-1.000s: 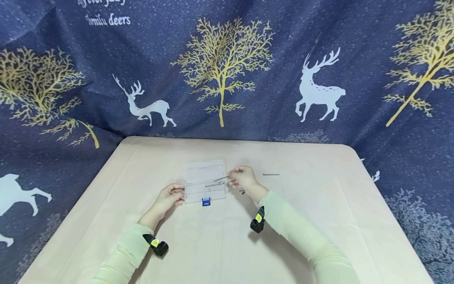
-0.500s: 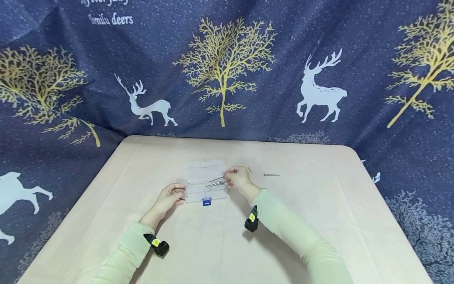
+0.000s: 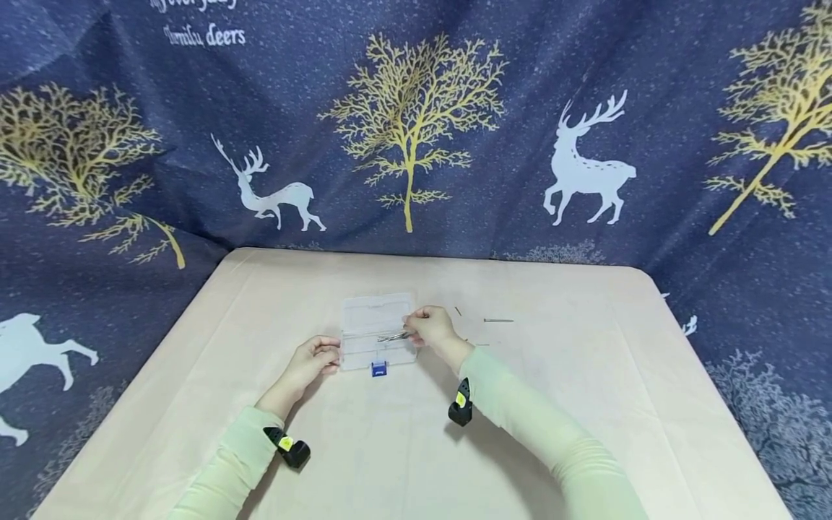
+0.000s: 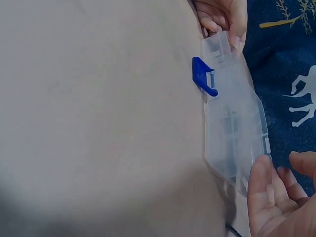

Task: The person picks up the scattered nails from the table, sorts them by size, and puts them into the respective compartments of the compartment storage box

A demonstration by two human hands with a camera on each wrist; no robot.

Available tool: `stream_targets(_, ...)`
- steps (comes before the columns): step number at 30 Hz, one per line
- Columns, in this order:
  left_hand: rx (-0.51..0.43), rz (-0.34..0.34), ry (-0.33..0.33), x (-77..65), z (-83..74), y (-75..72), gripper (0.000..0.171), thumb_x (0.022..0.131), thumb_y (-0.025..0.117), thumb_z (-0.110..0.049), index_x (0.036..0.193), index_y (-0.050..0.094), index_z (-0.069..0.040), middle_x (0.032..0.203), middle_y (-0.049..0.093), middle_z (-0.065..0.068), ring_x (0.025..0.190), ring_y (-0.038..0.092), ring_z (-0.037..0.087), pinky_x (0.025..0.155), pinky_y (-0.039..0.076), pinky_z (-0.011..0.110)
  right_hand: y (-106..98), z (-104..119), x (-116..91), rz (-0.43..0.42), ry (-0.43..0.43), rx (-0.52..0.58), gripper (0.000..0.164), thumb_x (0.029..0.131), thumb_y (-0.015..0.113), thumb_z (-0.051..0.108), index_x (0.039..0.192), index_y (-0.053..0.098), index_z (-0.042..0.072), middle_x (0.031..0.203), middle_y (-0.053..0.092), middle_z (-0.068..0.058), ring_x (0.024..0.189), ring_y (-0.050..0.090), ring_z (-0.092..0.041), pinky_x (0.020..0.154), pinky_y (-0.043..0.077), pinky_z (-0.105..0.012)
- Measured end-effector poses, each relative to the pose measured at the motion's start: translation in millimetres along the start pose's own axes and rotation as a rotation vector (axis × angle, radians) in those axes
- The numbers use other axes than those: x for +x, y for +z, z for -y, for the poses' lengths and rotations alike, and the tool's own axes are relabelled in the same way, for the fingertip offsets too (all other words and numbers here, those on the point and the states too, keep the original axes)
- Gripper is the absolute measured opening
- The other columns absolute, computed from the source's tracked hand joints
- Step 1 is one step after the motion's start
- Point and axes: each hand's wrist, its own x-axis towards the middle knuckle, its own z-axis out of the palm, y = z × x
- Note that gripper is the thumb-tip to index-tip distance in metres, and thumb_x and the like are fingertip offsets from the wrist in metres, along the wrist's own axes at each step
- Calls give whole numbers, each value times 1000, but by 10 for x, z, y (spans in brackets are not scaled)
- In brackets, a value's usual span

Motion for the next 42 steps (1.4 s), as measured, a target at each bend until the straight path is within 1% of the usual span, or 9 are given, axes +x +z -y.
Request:
stream_targets(5, -11, 5, 4, 10, -5, -10, 31, 85, 54, 4, 115, 52, 12, 85, 60, 4, 70, 57, 6, 61, 55, 12, -68, 4, -39, -7, -37, -92, 18, 90, 56, 5, 101, 61, -9, 103, 67, -24, 70, 67, -19, 69, 63, -33)
stream_targets(11, -14, 15, -4, 36, 10, -34, 32, 86, 54, 4, 117, 51, 12, 86, 61, 4, 71, 58, 6, 61, 55, 12, -191, 8, -64, 29, -114, -135, 20, 91, 55, 3, 101, 60, -13, 97, 66, -29, 69, 68, -30, 68, 62, -42)
stream_targets(16, -17, 41, -3, 19, -26, -65, 33, 87, 53, 5, 119, 49, 13, 91, 61, 10, 72, 58, 7, 63, 56, 13, -308, 42, -86, 41, -204, -225, 18, 90, 55, 3, 98, 62, -12, 94, 66, -27, 71, 65, -30, 69, 62, -40)
stream_targets(21, 17, 45, 0, 23, 0, -68, 36, 87, 52, 4, 122, 47, 11, 94, 59, 11, 73, 58, 8, 64, 58, 15, -413, 34, -122, 30, -208, -301, 17, 91, 55, 6, 99, 62, -8, 94, 66, -23, 80, 65, -39, 68, 62, -39)
stream_targets(27, 40, 32, -13, -4, 10, -87, 37, 87, 51, 4, 124, 47, 10, 101, 58, 18, 77, 59, 13, 67, 59, 19, -518, -27, -124, 46, -223, -386, 16, 92, 55, 6, 97, 62, -7, 86, 65, -20, 77, 65, -36, 65, 61, -35)
stream_targets(32, 66, 31, -15, -2, 12, -73, 38, 89, 52, 1, 126, 47, 9, 120, 52, 27, 88, 61, 21, 75, 61, 25, -607, -92, -180, 24, -311, -503, 11, 88, 58, 4, 92, 64, -5, 85, 65, -17, 78, 61, -28, 70, 56, -30)
stream_targets(36, 90, 29, 5, -4, -6, -37, 39, 90, 52, 1, 127, 46, 9, 126, 50, 30, 100, 61, 32, 81, 60, 30, -669, -181, -211, 7, -375, -583, 8, 84, 60, 1, 90, 64, -5, 86, 66, -15, 82, 61, -26, 77, 56, -37)
stream_targets(39, 93, 33, 19, -9, -26, -4, 39, 90, 52, 2, 127, 46, 9, 127, 50, 30, 108, 58, 37, 83, 60, 32, -715, -251, -224, 0, -384, -629, 7, 85, 62, 0, 90, 63, -4, 88, 67, -15, 85, 63, -30, 83, 56, -44)
stream_targets(42, 84, 39, 27, -18, -50, 21, 39, 90, 52, 3, 128, 46, 9, 127, 50, 30, 111, 56, 39, 84, 60, 33, -766, -304, -232, 1, -373, -683, 5, 86, 61, 2, 90, 62, -1, 91, 68, -14, 91, 64, -32, 87, 55, -46)
